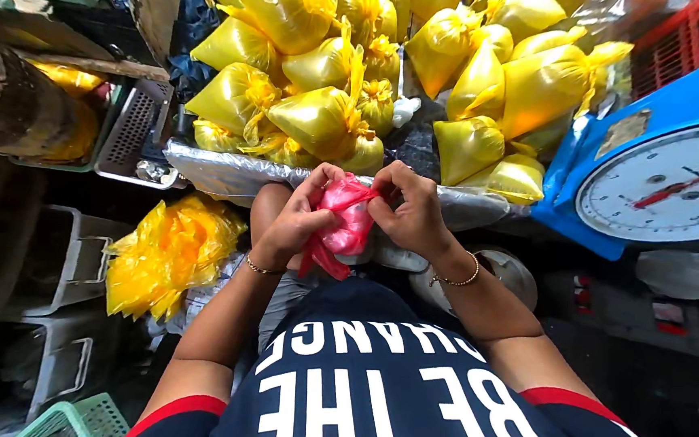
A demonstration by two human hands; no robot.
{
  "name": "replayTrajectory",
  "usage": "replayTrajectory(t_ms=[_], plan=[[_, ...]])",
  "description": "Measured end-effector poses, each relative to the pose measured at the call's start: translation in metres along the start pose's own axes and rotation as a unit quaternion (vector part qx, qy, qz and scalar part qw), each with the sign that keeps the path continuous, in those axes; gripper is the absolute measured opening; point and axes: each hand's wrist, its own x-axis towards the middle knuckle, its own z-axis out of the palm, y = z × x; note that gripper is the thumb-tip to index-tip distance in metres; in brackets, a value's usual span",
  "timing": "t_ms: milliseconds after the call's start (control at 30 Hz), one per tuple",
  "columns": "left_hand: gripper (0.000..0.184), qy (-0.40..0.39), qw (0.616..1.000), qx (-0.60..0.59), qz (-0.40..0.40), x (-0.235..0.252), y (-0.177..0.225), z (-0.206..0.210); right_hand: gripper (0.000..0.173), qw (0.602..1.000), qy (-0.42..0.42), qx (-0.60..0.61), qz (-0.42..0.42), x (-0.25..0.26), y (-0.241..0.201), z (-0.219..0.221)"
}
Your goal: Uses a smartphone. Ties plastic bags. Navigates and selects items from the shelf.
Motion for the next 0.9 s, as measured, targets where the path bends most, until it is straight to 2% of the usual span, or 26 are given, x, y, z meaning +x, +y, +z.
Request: replayTrajectory(t_ms=[100,200,300,433,533,700,800,900], plan=[[0.049,-0.013,0.997,0.073,0.008,0.007,0.004,-0.004,0.013,1.000,-0.002,0.003,0.028,0.000,-0.002,-0.001],[0.046,0.023,0.977,0.205,0.049,0.013,0.002,0.004,0.014,1.000,-0.007,-0.020,-0.006,0.001,-0.004,0.005],[0.033,0.070,0.942,0.315,0.090,0.014,-0.002,0.008,0.012,0.996,-0.013,-0.075,-0.046,0.003,-0.003,0.009],[0.039,0.108,0.896,0.427,0.060,0.010,-0.003,0.014,0.011,0.986,-0.012,-0.134,-0.104,0.004,-0.004,0.014],[0.035,0.168,0.856,0.487,0.049,0.005,0.014,0.029,0.011,0.981,-0.011,-0.157,-0.117,0.009,-0.009,0.015],[0.038,0.256,0.819,0.499,0.125,0.005,0.026,0.029,0.013,0.977,-0.003,-0.204,-0.055,0.018,-0.018,0.023],[0.038,0.273,0.844,0.429,0.173,0.010,0.019,0.014,0.014,0.986,-0.009,-0.165,-0.030,0.021,-0.020,0.019],[0.036,0.290,0.866,0.356,0.199,0.011,0.011,0.002,0.010,0.991,-0.009,-0.116,-0.064,0.019,-0.020,0.018]])
